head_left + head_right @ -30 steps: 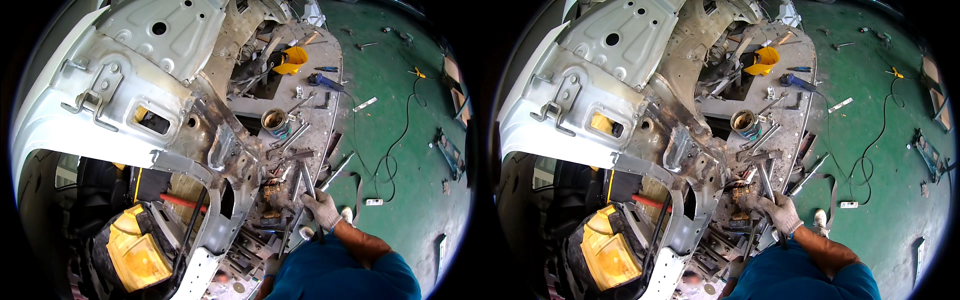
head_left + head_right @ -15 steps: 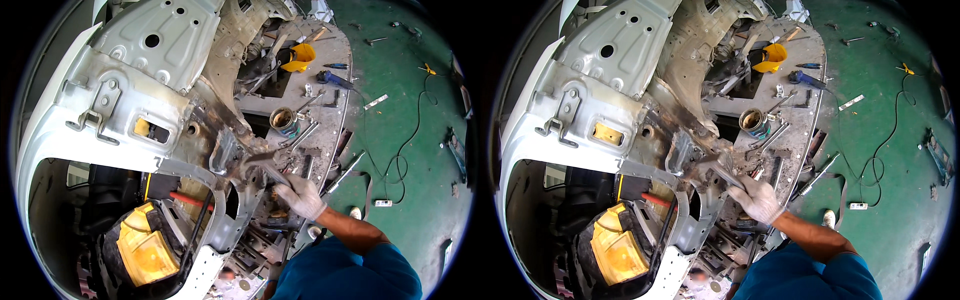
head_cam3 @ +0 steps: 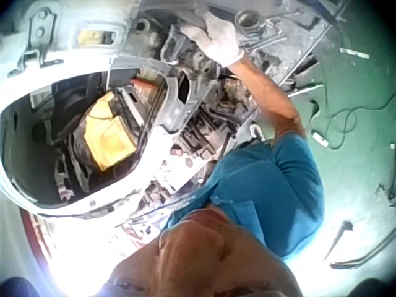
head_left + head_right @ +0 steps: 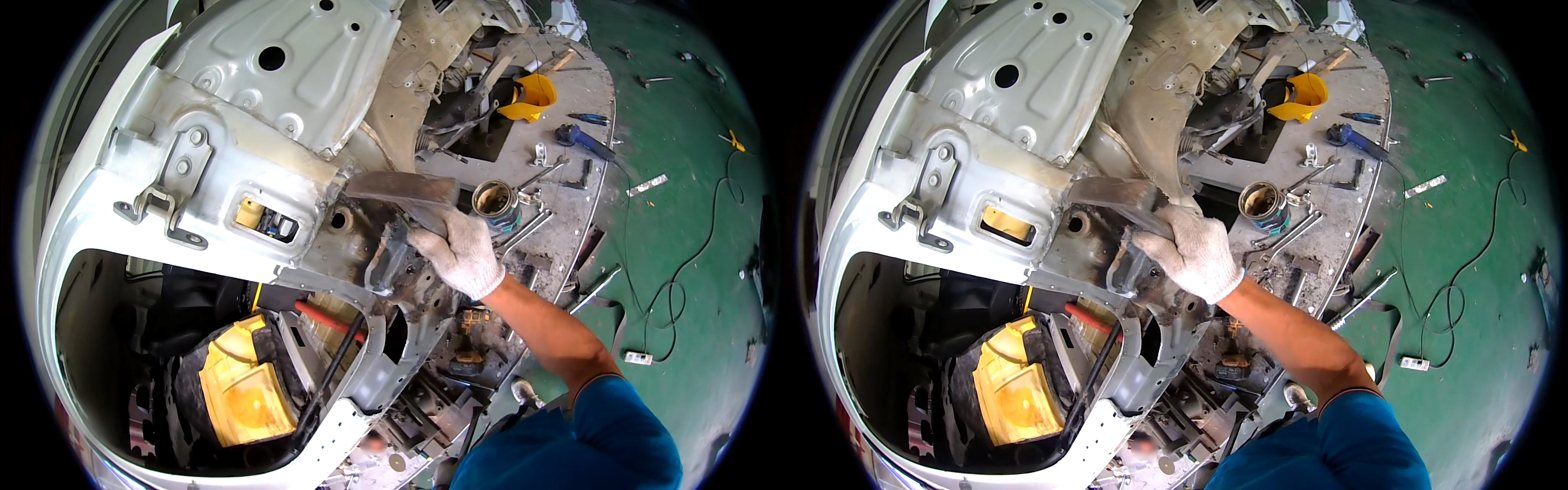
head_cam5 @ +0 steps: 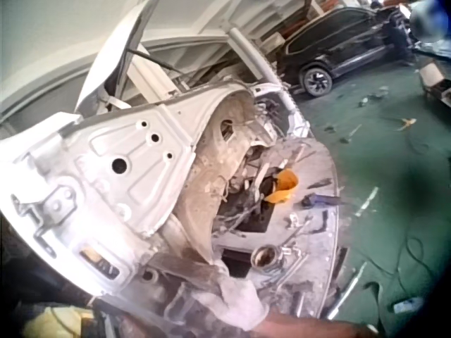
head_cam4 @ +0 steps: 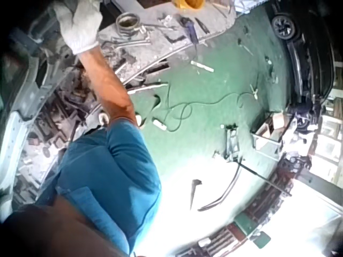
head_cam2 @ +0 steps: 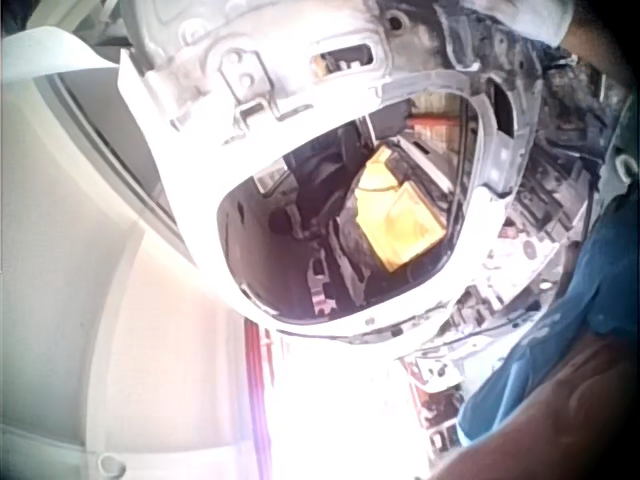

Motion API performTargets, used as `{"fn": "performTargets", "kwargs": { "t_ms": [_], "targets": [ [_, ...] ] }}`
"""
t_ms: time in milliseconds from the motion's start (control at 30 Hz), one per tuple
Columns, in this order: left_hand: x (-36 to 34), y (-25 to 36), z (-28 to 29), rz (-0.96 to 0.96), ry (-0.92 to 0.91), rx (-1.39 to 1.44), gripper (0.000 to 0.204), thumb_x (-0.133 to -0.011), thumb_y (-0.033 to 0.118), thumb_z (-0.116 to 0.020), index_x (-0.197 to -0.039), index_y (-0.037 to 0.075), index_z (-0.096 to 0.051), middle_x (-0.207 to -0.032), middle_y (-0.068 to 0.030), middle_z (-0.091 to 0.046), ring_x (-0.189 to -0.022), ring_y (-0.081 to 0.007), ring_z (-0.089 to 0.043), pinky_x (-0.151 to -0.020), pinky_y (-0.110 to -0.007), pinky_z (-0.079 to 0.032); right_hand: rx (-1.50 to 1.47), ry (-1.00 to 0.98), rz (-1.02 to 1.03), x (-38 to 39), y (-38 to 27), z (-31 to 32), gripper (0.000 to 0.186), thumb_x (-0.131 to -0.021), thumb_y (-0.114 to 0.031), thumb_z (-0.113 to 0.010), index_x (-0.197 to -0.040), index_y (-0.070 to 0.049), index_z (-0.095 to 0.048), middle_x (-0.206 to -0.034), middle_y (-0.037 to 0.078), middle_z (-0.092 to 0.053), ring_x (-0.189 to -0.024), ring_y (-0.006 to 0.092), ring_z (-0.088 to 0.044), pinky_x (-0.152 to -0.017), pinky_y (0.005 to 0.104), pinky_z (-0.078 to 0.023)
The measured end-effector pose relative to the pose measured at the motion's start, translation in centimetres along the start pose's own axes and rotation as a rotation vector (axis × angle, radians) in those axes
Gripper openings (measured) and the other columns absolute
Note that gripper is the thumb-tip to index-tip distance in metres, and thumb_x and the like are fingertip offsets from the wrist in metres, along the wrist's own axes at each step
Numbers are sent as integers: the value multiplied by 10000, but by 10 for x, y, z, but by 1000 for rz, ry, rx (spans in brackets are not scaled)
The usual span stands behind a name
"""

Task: The person uses a hammer and chisel to remove a metal panel from the car's front frame. After detaching the panel, they place it on a workbench and continue to hammer and pry at its edges to separate components.

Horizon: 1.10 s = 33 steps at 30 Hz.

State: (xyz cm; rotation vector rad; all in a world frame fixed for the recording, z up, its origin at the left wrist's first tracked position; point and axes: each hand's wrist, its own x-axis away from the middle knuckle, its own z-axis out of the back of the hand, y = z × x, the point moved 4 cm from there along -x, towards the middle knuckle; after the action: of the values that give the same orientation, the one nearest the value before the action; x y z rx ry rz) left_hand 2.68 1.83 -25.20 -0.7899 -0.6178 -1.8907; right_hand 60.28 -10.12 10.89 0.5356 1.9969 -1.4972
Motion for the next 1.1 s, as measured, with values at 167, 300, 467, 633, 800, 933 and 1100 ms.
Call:
{"fn": "performTargets", "kwargs": {
  "t_ms": [167,300,467,633,800,933,1100],
  "targets": [
    [2,8,-7,24,11,37,722,-895,711,-545,-1130,61,-752,-1119,-246,-723,-1107,-435,-672,-947,-487,-520,217,-133,-109,-3,18,-14,414,-917,-446,-711,-929,-35,-670,-814,190,-673,-758,393,-692,-647,446,-566],
    [0,13,-11,40,12,52,718,-897,709,-544,-1138,65,-751,-1126,-244,-723,-1112,-434,-671,-949,-488,-519,83,-57,-3,-2,9,-11,452,-918,-484,-699,-970,-36,-670,-784,183,-681,-704,388,-696,-625,454,-564],
    [2,10,-17,60,44,55,713,-898,706,-544,-1148,70,-750,-1136,-242,-722,-1119,-432,-669,-952,-488,-518,176,-165,-144,-9,12,-9,485,-934,-507,-679,-991,-25,-668,-794,196,-678,-707,390,-703,-635,450,-570],
    [1,35,11,34,-30,52,687,-898,698,-546,-1178,103,-744,-1181,-234,-713,-1159,-422,-657,-973,-480,-515,122,-67,43,-16,13,-5,490,-924,-514,-675,-981,-27,-677,-798,197,-675,-772,408,-697,-673,450,-568],
    [-24,-8,-27,4,0,46,721,-892,704,-552,-1198,78,-735,-1188,-245,-707,-1157,-422,-660,-990,-475,-517,174,-175,-119,-11,5,-6,447,-917,-474,-699,-983,-32,-687,-785,194,-672,-776,402,-700,-666,441,-569],
    [-33,-12,-33,-8,22,77,711,-892,696,-563,-1213,85,-732,-1196,-245,-706,-1170,-417,-657,-1000,-459,-515,110,-42,-13,-11,7,-10,431,-913,-453,-721,-1005,-33,-684,-721,186,-666,-728,385,-706,-636,435,-570],
    [-11,12,-14,-39,8,103,713,-892,696,-571,-1210,79,-733,-1182,-250,-711,-1156,-411,-666,-995,-452,-517,141,-56,56,2,12,-19,416,-916,-490,-700,-903,-76,-662,-693,173,-661,-637,388,-680,-560,456,-551]
  ]
}}
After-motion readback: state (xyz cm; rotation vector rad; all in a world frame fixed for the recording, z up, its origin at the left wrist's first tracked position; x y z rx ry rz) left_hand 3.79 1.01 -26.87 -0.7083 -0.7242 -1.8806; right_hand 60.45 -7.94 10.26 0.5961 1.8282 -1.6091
